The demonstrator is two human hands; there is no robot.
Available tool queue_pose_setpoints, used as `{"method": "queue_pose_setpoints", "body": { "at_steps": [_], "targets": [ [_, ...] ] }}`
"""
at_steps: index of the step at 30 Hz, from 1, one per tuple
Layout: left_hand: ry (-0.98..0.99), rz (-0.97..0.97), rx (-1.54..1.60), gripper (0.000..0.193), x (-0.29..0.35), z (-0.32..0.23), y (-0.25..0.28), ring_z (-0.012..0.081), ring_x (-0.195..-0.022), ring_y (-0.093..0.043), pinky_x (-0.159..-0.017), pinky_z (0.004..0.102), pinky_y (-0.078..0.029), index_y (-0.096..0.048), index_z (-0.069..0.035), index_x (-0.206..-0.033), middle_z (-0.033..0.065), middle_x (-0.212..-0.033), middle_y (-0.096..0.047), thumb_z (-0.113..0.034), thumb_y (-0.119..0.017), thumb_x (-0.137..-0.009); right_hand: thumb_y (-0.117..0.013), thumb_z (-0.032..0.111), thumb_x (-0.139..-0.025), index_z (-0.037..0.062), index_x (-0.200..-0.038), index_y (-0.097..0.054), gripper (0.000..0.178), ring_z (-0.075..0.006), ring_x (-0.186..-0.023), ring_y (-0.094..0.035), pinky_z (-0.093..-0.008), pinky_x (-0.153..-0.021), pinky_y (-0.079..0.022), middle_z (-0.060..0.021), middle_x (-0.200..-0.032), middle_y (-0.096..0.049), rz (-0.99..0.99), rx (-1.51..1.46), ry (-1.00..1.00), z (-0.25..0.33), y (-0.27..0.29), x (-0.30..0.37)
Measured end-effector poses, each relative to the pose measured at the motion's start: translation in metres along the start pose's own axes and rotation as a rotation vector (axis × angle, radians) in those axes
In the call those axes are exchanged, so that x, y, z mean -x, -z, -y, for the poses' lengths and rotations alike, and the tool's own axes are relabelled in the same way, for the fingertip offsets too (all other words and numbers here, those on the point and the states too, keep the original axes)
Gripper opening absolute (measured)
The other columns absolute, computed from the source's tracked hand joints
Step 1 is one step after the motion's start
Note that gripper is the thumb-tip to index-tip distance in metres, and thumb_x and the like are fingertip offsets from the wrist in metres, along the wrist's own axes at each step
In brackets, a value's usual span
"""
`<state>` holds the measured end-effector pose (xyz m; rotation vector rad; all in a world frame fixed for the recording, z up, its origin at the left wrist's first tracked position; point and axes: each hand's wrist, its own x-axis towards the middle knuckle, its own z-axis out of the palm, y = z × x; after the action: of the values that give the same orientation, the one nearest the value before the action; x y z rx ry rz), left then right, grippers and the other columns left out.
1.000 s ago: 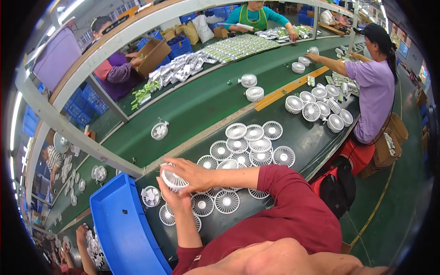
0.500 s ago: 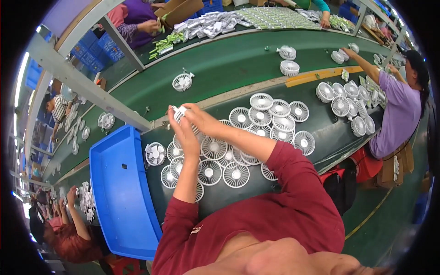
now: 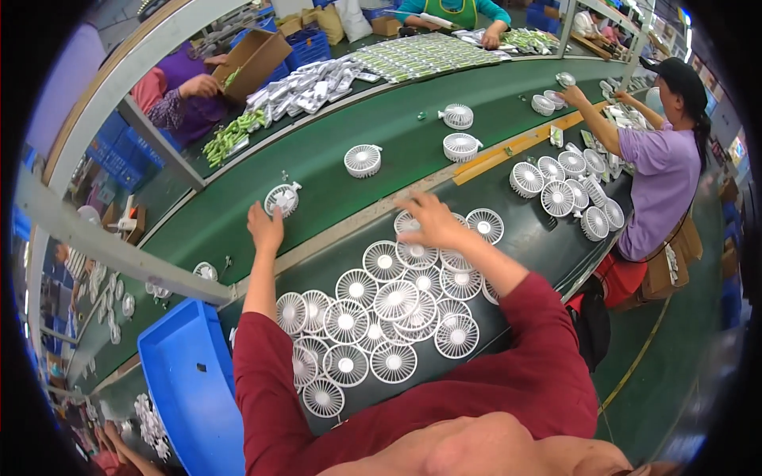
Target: The person assembles mini fans on an assembly line by taking fan motor units and grilles from a conveyor belt, snapping the grilles onto the fan housings by hand, and placing the assembled units back onto the conveyor.
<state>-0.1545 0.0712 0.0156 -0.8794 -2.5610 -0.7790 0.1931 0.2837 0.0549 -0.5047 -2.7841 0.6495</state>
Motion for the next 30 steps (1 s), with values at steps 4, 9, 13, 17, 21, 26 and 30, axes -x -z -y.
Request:
{"method": "queue_pose_setpoints", "body": {
  "at_steps": [4, 9, 13, 17, 21, 26, 30],
  "targets": [
    [0.132, 0.127, -0.104, 0.060, -0.033, -0.004, -0.021, 0.0432, -0.117, -0.049, -0.097, 0.0495, -0.041, -0.046, 0.002, -0.128, 0.0283, -0.127, -0.050, -0.037, -0.060, -0.085, -0.074, 0.036, -0.074, 0.0153, -0.126, -0.055, 0.059, -0.0384, -0.119, -0.043, -0.0476, -0.101, -0.036, -0.0200, -0.132, -0.045, -0.108, 0.067, 0.119, -0.011, -0.008, 0.029],
    [0.107, 0.258, 0.079, 0.030, -0.030, -0.014, -0.022, 0.0392, -0.091, -0.062, -0.083, 0.0465, -0.048, -0.058, -0.003, -0.102, 0.0198, -0.095, -0.066, -0.026, -0.059, -0.083, -0.074, 0.021, -0.073, 0.0135, -0.121, -0.060, 0.051, -0.0366, -0.117, -0.045, -0.0457, -0.100, -0.037, -0.0186, -0.128, -0.049, -0.109, 0.042, 0.093, -0.013, -0.008, 0.022],
    [0.327, 0.389, 0.435, 0.018, 0.001, -0.032, 0.008, 0.0273, -0.075, -0.067, -0.061, 0.0364, -0.058, -0.051, -0.001, -0.099, 0.0183, -0.093, -0.063, -0.007, -0.056, -0.083, -0.071, 0.015, -0.072, 0.0136, -0.115, -0.064, 0.044, -0.0351, -0.117, -0.047, -0.0455, -0.100, -0.038, -0.0170, -0.128, -0.052, -0.159, -0.011, 0.113, -0.014, -0.011, 0.019],
    [0.654, 0.475, 0.994, 0.039, 0.039, -0.075, 0.043, 0.0264, -0.085, -0.065, -0.067, 0.0346, -0.060, -0.044, -0.001, -0.117, 0.0177, -0.109, -0.057, 0.005, -0.051, -0.080, -0.068, 0.011, -0.074, 0.0106, -0.110, -0.067, 0.036, -0.0350, -0.110, -0.053, -0.0435, -0.094, -0.043, -0.0165, -0.122, -0.056, -0.344, -0.140, 0.209, -0.020, -0.005, 0.012],
    [0.580, 0.508, 1.380, 0.048, 0.085, -0.089, 0.073, 0.0283, -0.106, -0.059, -0.087, 0.0440, -0.054, -0.042, -0.002, -0.125, 0.0146, -0.121, -0.054, 0.011, -0.047, -0.079, -0.068, 0.017, -0.082, 0.0015, -0.112, -0.062, 0.035, -0.0261, -0.094, -0.062, -0.0359, -0.084, -0.049, -0.0142, -0.104, -0.064, -0.263, -0.563, 0.216, 0.028, 0.022, 0.006],
    [0.560, 0.549, 1.734, 0.040, 0.141, -0.123, 0.100, 0.0304, -0.115, -0.056, -0.095, 0.0475, -0.050, -0.040, -0.002, -0.132, 0.0162, -0.128, -0.052, -0.012, -0.046, -0.094, -0.071, 0.019, -0.082, 0.0007, -0.116, -0.058, 0.041, -0.0140, -0.094, -0.060, -0.0292, -0.083, -0.049, -0.0094, -0.104, -0.064, -0.064, -0.996, 0.149, 0.098, 0.034, 0.012],
    [0.539, 0.547, 1.844, 0.056, 0.170, -0.147, 0.119, 0.0237, -0.118, -0.054, -0.095, 0.0403, -0.049, -0.041, -0.003, -0.134, 0.0123, -0.132, -0.051, -0.047, -0.030, -0.101, -0.071, 0.017, -0.079, 0.0039, -0.125, -0.052, 0.051, -0.0186, -0.103, -0.061, -0.0319, -0.090, -0.047, -0.0112, -0.114, -0.063, -0.084, -0.852, 0.260, 0.119, 0.017, 0.014]
  ]
}}
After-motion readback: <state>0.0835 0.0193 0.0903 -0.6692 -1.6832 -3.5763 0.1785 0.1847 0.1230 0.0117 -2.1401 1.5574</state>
